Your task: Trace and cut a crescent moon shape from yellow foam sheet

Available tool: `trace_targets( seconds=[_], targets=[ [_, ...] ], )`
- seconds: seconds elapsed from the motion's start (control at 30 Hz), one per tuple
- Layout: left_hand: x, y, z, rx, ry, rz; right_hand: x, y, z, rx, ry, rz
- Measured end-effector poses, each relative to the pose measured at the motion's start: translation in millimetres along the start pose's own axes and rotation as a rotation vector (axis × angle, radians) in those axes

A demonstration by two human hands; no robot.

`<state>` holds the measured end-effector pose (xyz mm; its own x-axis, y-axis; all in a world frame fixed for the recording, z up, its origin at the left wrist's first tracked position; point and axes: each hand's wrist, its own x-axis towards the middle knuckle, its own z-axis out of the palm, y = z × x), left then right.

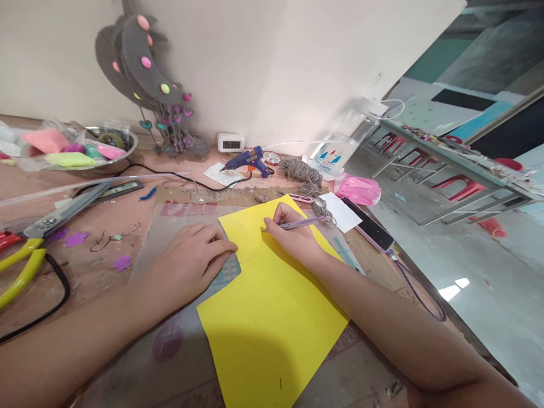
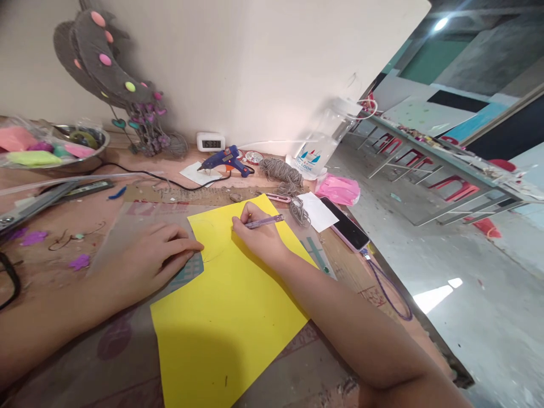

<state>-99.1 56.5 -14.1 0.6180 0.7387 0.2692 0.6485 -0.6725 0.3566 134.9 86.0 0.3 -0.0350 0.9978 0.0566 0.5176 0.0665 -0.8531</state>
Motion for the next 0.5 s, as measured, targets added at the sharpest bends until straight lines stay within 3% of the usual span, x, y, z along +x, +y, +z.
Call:
trace_targets(
  seconds=[0.5],
  targets=[
    [0.1,-0.4,0.1,-0.009,0.010,0.003,-2.6,-1.1,-0.4,0.009,-0.028,0.007]
  ],
)
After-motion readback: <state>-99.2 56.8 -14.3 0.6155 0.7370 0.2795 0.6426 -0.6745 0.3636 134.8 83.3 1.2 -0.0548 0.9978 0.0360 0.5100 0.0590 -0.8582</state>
